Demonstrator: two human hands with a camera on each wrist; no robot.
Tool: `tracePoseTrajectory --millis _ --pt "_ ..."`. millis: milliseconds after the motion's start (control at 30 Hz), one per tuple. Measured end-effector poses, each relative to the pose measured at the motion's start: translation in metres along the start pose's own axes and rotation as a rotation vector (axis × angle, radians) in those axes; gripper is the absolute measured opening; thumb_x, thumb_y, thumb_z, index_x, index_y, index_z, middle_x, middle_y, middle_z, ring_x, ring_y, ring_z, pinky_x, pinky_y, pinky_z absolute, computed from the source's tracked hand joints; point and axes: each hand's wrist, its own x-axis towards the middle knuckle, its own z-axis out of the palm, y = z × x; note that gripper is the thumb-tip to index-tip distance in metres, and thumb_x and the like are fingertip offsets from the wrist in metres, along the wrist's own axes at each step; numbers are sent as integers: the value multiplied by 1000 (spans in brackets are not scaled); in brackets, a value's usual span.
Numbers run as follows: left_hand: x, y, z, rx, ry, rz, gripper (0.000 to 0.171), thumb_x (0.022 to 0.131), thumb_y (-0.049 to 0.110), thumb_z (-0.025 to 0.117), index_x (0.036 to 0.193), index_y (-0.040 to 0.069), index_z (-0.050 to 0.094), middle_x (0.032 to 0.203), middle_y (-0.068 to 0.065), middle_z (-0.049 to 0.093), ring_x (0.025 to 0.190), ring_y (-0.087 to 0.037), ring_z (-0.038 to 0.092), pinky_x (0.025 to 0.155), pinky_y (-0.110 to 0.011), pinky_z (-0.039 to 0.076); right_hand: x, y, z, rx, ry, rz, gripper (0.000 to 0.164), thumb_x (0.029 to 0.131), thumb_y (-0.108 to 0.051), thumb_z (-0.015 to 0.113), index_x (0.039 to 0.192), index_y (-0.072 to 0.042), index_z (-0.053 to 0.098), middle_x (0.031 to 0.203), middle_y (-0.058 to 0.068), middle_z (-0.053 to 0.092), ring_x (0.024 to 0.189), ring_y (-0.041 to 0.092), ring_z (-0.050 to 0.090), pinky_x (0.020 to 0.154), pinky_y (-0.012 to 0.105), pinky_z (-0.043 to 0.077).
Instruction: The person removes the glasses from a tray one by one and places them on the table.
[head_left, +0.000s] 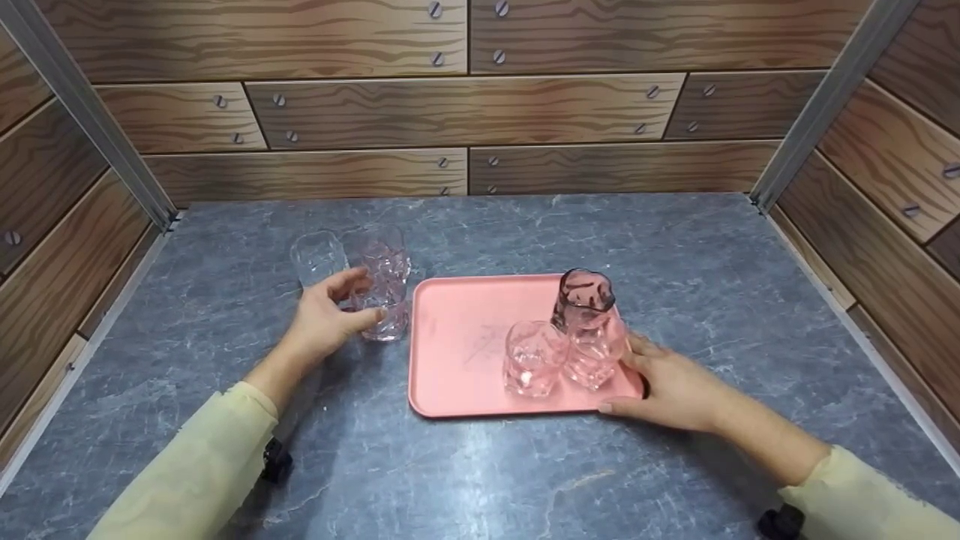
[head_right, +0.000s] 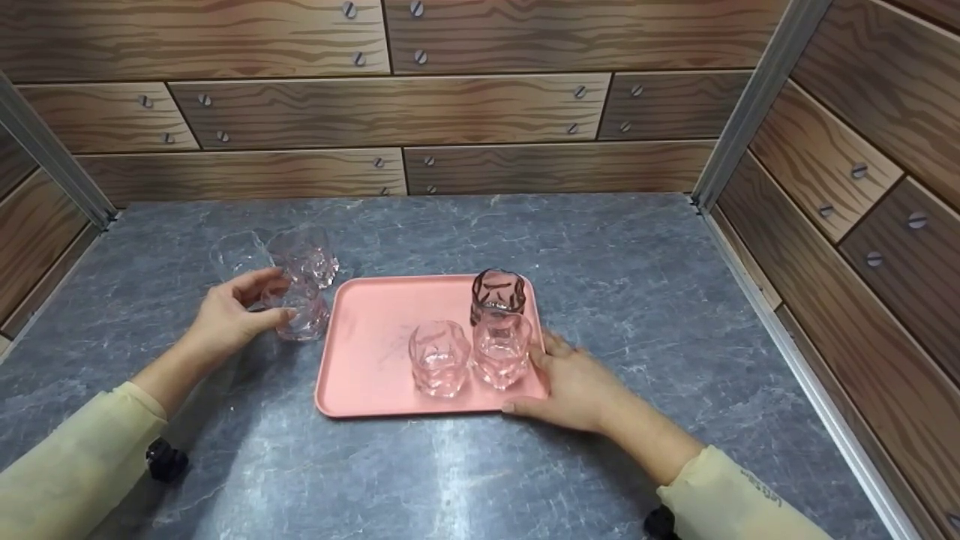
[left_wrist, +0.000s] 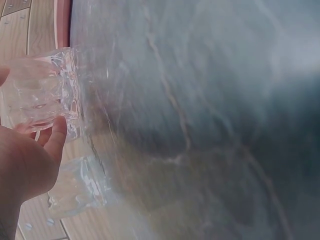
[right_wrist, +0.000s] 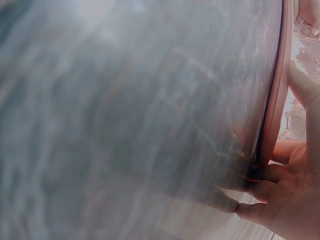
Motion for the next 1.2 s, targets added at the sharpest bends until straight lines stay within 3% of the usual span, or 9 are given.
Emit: tracePoseTrajectory --millis 300,533,700,833,1000,1100,1200 --pt "-5 9 -9 11 -21 72 82 83 9 89 153 -7 48 151 -27 55 142 -38 51 115 -51 47 1 0 1 5 3 -13 107 89 -79 65 156 3 47 163 32 35 142 59 41 114 73 36" --pt "-16 40 -11 183 41 206 81 81 17 93 151 0 56 151 -18 59 139 -33 54 115 -50 45 2 1 0 3 0 -6 108 89 -79 64 155 4 47 163 33 34 142 60 41 115 72 36" --pt "-20 67 10 212 -52 320 84 78 23 96 150 3 58 149 -13 61 136 -30 56 115 -50 46 0 1 1 6 9 -9 107 89 -79 65 156 3 47 164 31 34 142 58 42 115 70 37" --pt "-24 81 33 190 -156 332 88 76 31 97 151 7 57 150 -8 61 134 -28 57 115 -51 46 0 1 2 14 18 -17 107 89 -78 66 156 3 47 163 32 36 142 58 42 115 69 38" --pt "-25 86 64 167 -259 379 91 75 38 97 151 7 58 149 -8 62 133 -28 59 113 -50 48 1 1 3 12 18 -10 108 88 -79 65 157 2 46 163 32 35 141 59 43 114 70 38" --pt "-24 85 83 148 -309 422 89 76 34 97 150 4 58 148 -11 62 133 -29 60 112 -49 49 1 2 3 11 17 -5 108 88 -80 65 157 1 46 165 30 34 142 58 43 115 70 38" --pt "-24 84 99 141 -355 422 88 76 30 97 150 3 57 149 -12 62 133 -28 60 113 -46 49 1 2 3 9 16 -11 108 88 -80 65 158 1 45 165 30 33 142 58 42 115 69 38"
